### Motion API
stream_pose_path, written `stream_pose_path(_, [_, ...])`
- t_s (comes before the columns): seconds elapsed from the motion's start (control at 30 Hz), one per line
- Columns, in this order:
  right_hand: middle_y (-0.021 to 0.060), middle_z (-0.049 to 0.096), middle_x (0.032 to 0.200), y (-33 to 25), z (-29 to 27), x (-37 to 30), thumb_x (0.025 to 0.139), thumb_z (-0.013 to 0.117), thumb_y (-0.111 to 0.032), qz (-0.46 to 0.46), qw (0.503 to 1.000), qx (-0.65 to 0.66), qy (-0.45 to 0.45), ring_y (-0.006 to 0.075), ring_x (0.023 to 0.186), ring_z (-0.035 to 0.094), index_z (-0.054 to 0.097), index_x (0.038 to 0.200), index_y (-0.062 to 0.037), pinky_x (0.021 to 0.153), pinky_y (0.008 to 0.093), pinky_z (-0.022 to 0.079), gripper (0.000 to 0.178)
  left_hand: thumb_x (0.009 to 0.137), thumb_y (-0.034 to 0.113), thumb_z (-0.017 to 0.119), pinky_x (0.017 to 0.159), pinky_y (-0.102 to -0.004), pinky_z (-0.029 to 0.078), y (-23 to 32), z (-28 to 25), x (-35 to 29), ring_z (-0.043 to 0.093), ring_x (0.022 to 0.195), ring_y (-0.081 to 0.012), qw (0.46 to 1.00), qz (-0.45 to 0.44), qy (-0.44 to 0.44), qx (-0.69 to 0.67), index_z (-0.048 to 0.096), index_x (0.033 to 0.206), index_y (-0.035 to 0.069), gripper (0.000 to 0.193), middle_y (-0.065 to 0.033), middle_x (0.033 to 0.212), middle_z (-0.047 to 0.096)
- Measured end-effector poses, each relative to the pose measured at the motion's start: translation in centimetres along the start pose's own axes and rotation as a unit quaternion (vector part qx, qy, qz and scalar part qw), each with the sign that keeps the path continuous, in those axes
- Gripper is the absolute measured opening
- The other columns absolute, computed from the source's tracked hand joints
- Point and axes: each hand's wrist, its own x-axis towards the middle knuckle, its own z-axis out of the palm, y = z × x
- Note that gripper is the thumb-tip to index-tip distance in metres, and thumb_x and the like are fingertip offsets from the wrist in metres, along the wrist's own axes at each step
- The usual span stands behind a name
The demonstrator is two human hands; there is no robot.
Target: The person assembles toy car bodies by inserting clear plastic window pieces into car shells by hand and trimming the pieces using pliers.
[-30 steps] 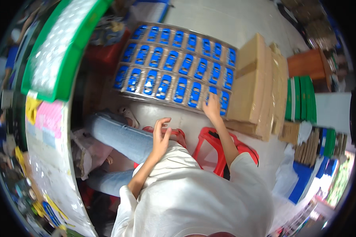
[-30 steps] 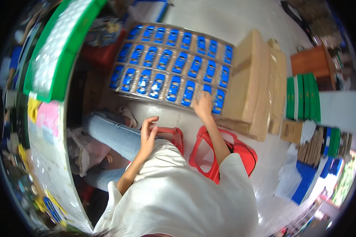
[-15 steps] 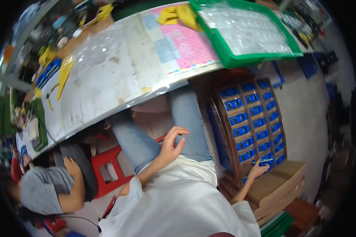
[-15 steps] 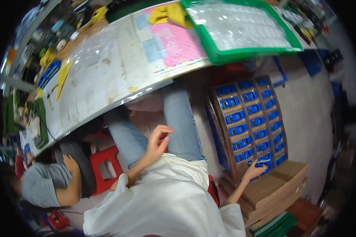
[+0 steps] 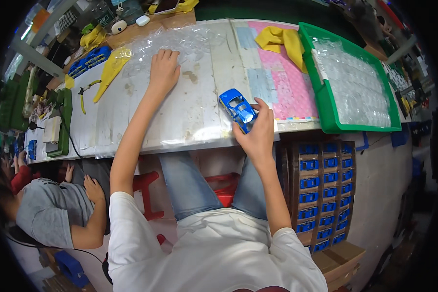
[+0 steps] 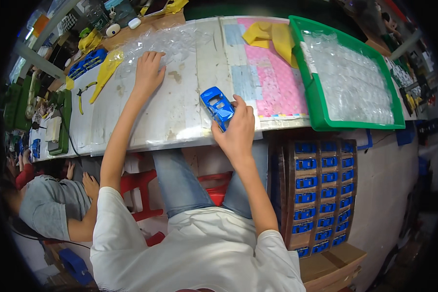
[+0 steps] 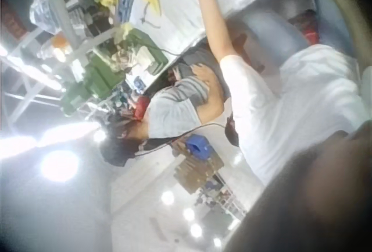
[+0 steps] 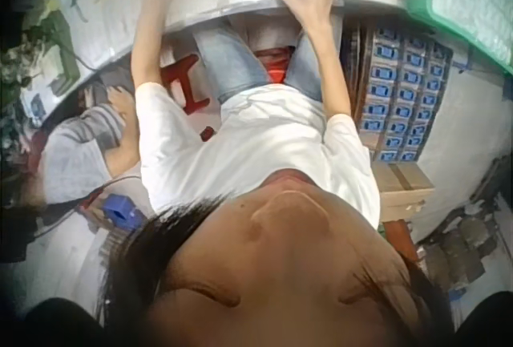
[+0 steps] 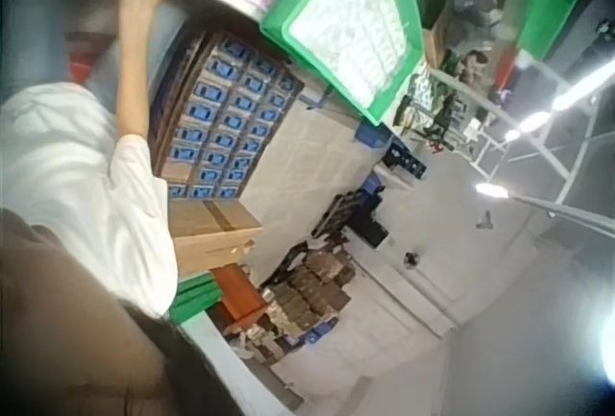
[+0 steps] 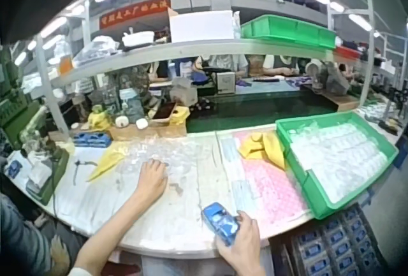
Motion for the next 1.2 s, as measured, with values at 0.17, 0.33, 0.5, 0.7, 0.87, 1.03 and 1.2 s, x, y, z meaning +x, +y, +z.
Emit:
stream_pose_path(0.17, [0.0181,0.050,0.104,-0.5,0.4,0.2,0.063,0.070,-0.018,-0.010,0.999,0.032,-0.026,0.0325,0.095,0.046,0.042,0.115,0.0022,0.084,0.0401,0.036,0.062,0.070,0.009,0.062,0.074,-0.0350,0.036,-0.4,0.6,-1.1,0.049,0.089,-0.0249,0.998,-0.062,0.029,-0.004,0.056,0.098,0.006,0.029,-0.0083,0.092,0.056])
stream_pose_path(0.33, [0.0202,0.041,0.124,-0.1,-0.6,0.7,0.068,0.066,-0.025,-0.138,0.988,-0.002,-0.064,0.0364,0.111,0.040,0.057,0.112,-0.0088,0.093,0.0437,0.029,0.047,0.073,0.008,0.061,0.074,-0.0333,0.035,-0.6,0.2,-0.4,0.051,0.084,-0.0220,0.997,-0.072,0.027,-0.031,0.061,0.096,0.008,0.023,-0.0044,0.083,0.060])
stream_pose_path(0.5, [0.0228,0.039,0.125,1.3,0.0,1.1,0.069,0.066,-0.027,-0.062,0.997,-0.030,-0.042,0.0368,0.112,0.038,0.041,0.124,0.0006,0.094,0.0432,0.028,0.067,0.074,0.007,0.061,0.072,-0.0308,0.035,-0.5,-0.2,-0.2,0.052,0.080,-0.0200,0.989,-0.095,0.074,-0.087,0.063,0.090,0.008,0.017,-0.0045,0.081,0.062])
stream_pose_path(0.7, [0.0165,0.050,0.097,0.5,0.7,1.3,0.064,0.071,-0.022,-0.075,0.994,-0.034,-0.068,0.0323,0.090,0.047,0.044,0.117,0.0022,0.082,0.0405,0.035,0.064,0.078,0.010,0.062,0.071,-0.0272,0.039,0.7,-0.8,-0.6,0.055,0.080,-0.0144,0.946,-0.193,0.122,-0.232,0.064,0.091,0.007,0.014,-0.0030,0.083,0.063])
stream_pose_path(0.87, [0.0142,0.053,0.101,-0.5,1.8,1.4,0.072,0.066,-0.014,0.058,0.959,0.278,-0.028,0.0239,0.090,0.052,0.044,0.118,0.0018,0.077,0.0325,0.042,0.053,0.085,0.012,0.057,0.074,-0.0235,0.040,0.7,-0.6,-0.5,0.055,0.079,-0.0103,0.804,-0.281,0.137,-0.505,0.058,0.101,0.001,0.020,-0.0061,0.092,0.062])
stream_pose_path(1.03, [0.0166,0.056,0.103,0.1,2.9,0.3,0.089,0.038,-0.040,0.214,0.731,0.643,-0.080,0.0192,0.086,0.057,0.039,0.122,0.0005,0.078,0.0295,0.045,0.052,0.090,0.014,0.049,0.071,-0.0203,0.039,-0.3,-0.3,-0.8,0.051,0.084,-0.0101,0.736,-0.321,0.101,-0.587,0.050,0.111,-0.003,0.027,-0.0130,0.102,0.060])
stream_pose_path(1.2, [0.0195,0.056,0.102,0.8,2.6,1.0,0.091,0.030,-0.041,0.251,0.651,0.712,-0.082,0.0208,0.084,0.055,0.041,0.119,0.0008,0.079,0.0338,0.043,0.052,0.090,0.013,0.047,0.072,-0.0201,0.039,0.2,-0.7,-0.5,0.049,0.084,-0.0105,0.652,-0.345,0.094,-0.669,0.050,0.112,-0.002,0.026,-0.0130,0.109,0.056])
